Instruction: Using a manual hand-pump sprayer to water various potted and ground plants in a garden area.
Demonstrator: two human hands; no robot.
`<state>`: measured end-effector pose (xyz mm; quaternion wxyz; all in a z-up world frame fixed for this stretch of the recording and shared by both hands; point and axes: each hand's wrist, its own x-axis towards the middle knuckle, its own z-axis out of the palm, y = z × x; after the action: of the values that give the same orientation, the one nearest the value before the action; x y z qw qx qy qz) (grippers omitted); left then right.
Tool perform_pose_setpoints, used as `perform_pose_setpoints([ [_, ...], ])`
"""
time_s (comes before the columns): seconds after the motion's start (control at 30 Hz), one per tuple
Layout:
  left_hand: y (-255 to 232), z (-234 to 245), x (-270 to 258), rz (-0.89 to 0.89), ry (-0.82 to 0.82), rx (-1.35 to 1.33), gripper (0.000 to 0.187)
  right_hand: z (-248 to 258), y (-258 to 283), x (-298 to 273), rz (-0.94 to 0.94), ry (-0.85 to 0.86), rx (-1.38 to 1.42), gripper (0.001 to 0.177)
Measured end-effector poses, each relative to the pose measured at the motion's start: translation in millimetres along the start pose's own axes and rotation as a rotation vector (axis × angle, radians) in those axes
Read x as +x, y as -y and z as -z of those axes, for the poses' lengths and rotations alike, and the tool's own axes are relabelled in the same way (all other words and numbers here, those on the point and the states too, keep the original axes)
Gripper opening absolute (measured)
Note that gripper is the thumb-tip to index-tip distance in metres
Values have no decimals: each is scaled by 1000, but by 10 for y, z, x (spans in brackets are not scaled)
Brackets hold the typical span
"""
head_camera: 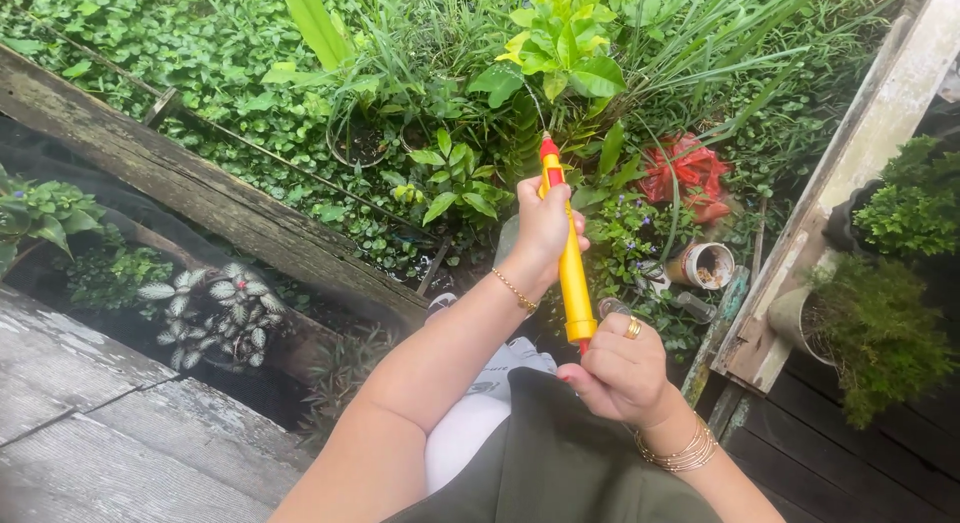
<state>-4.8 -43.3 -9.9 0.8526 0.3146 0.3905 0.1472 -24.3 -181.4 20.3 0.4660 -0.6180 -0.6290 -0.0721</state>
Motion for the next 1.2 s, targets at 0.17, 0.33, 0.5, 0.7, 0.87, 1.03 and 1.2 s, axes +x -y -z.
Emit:
perform_pose_setpoints([
  [0.17,68,-4,49,13,4,-1,33,41,11,25,17,8,-23,29],
  [0.33,37,-9,73,16,-24,-70,37,56,-57,32,-42,-45,42,33],
  [0.5,-285,-18,11,95,-61,-119,34,77,190,261,9,8,26,38],
  [0.7,-401,-4,-84,-74,31,-55,41,-76,26,259,-5,-81,49,39],
  [0.87,-588,66,-69,-151,25,-63,41,-59,143,333,31,-68,75,39],
  [1.03,-658,50,-124,-201,33,-70,48,-107,-8,341,-35,-102,93,38],
  [1.2,-725,115,-104,-233,39,-78,46,-95,111,306,42,-93,114,37],
])
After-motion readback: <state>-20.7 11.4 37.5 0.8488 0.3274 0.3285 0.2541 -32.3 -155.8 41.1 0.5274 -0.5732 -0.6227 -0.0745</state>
